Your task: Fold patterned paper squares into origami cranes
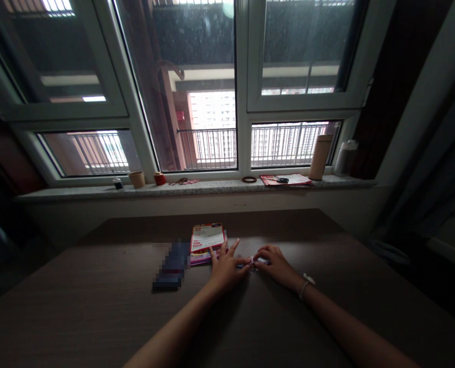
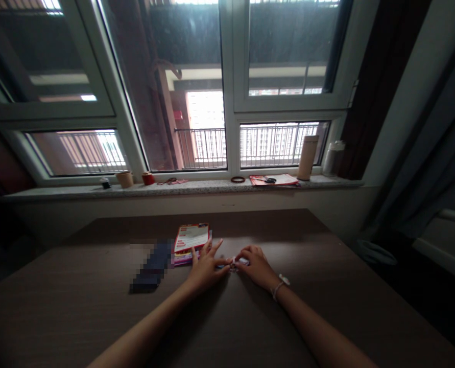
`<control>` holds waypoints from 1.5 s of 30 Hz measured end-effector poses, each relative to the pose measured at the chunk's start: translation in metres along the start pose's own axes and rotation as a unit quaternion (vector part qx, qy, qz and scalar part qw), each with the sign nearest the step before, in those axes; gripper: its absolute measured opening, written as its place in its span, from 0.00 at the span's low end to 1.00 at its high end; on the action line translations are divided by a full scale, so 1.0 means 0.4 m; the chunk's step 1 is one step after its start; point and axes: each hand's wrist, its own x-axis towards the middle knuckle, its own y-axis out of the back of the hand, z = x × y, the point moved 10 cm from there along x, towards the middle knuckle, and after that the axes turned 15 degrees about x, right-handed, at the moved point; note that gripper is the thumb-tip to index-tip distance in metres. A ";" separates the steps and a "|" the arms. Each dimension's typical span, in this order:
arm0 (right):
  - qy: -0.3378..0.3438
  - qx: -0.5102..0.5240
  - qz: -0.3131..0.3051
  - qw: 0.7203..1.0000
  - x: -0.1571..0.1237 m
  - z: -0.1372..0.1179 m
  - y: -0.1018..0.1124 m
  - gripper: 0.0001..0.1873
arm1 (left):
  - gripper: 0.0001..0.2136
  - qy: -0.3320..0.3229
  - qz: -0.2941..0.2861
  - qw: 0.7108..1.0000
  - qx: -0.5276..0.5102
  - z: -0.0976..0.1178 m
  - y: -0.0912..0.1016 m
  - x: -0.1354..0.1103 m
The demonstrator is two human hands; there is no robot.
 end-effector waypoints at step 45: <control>0.016 0.010 -0.033 0.999 -0.002 0.008 0.001 0.12 | 0.12 0.005 0.011 1.000 -0.017 -0.021 -0.012 -0.007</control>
